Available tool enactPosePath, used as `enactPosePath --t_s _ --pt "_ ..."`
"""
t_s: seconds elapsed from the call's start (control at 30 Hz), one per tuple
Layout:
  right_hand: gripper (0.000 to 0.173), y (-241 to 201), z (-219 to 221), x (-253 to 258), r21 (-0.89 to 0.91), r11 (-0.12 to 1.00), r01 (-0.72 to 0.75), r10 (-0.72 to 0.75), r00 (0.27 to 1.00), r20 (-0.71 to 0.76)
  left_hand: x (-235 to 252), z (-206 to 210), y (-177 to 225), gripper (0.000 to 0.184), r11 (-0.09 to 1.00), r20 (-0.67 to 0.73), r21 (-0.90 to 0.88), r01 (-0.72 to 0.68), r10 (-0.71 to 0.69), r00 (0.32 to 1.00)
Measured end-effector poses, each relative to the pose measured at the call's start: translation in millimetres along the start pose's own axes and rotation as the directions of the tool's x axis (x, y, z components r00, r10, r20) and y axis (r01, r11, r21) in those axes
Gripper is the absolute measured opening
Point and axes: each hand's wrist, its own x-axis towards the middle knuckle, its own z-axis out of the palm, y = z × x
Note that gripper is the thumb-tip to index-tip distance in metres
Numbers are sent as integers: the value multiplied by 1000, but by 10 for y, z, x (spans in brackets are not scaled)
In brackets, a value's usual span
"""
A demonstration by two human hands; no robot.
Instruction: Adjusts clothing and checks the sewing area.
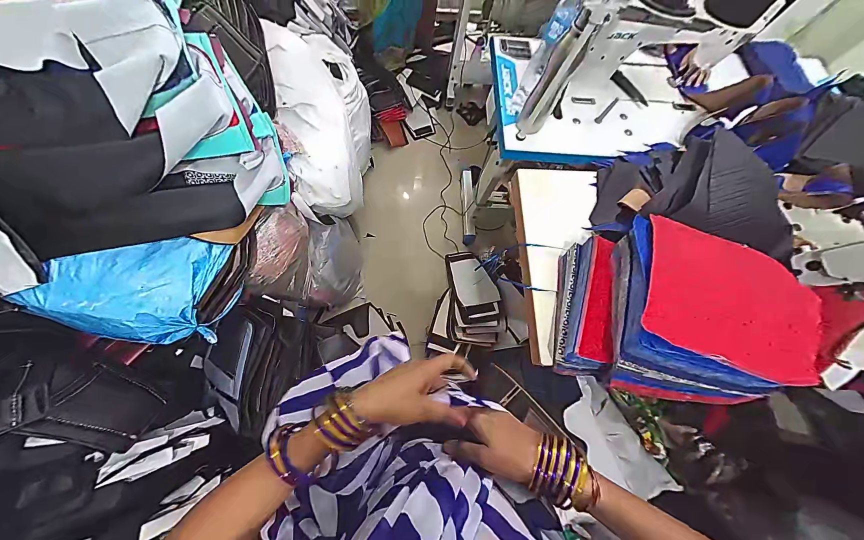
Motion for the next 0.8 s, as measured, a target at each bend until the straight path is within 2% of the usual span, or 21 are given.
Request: enactPosePath --t_s 0.03,0.1,0.13,0.17,0.2,0.23,0.27,0.33,0.37,0.4,0.43,0.47,0.5,0.57,0.63,0.67,0.73,0.8 --pt "56 -23 62 -22 -24 999 -48 48 999 1 -154 -3 -28 61 996 31 64 61 -63 998" --pt "55 -175 175 -125 -106 989 -105 103 994 -28 -418 22 -48 53 975 65 175 137 -150 987" --pt "52 -258 245 -218 -149 985 -89 79 994 -77 -536 35 -34 45 967 79 207 148 -168 983" --pt "44 -303 319 -339 -193 981 -14 -20 985 -170 -647 46 -30 38 965 77 224 133 -154 985" --pt "34 -291 375 -467 -232 965 118 -182 943 -278 -763 60 -47 34 969 55 225 99 -114 992" --pt "31 -242 386 -579 -277 925 259 -351 859 -371 -881 91 -91 31 976 24 212 51 -57 998" --pt "29 -200 330 -669 -283 888 362 -455 782 -426 -997 137 -143 29 981 0 193 -1 1 1000" --pt "31 -128 168 -661 -275 864 422 -500 645 -579 -1184 277 -253 22 989 -8 119 -83 85 996" --pt "32 -108 73 -551 -241 883 403 -460 638 -618 -1255 345 -298 21 993 9 73 -98 98 995" --pt "35 -94 -25 -384 -176 904 389 -413 691 -593 -1316 407 -348 21 994 22 27 -102 101 995" --pt "41 -103 -101 -173 -66 920 386 -366 791 -490 -1385 457 -405 23 996 26 -20 -88 88 996" --pt "48 -125 -116 82 61 922 382 -342 879 -332 -1473 487 -464 29 996 34 -73 -44 47 998" --pt "53 -156 -61 352 169 912 374 -351 924 -154 -1574 515 -523 37 991 28 -129 24 -20 999" --pt "60 -286 153 774 254 895 367 -412 897 156 -1802 569 -631 52 965 -33 -189 182 -192 981" --pt "57 -431 277 988 178 895 409 -445 839 312 -2037 591 -721 66 940 -113 -130 315 -330 937" --pt "52 -481 276 1037 144 887 438 -459 814 356 -2142 586 -742 67 922 -147 -71 380 -386 911" --pt "44 -548 219 1077 135 871 473 -484 776 404 -2283 588 -797 50 890 -174 -24 456 -453 874" --pt "38 -599 172 1122 158 846 510 -521 726 448 -2343 684 -939 34 929 -288 -40 369 -364 885"
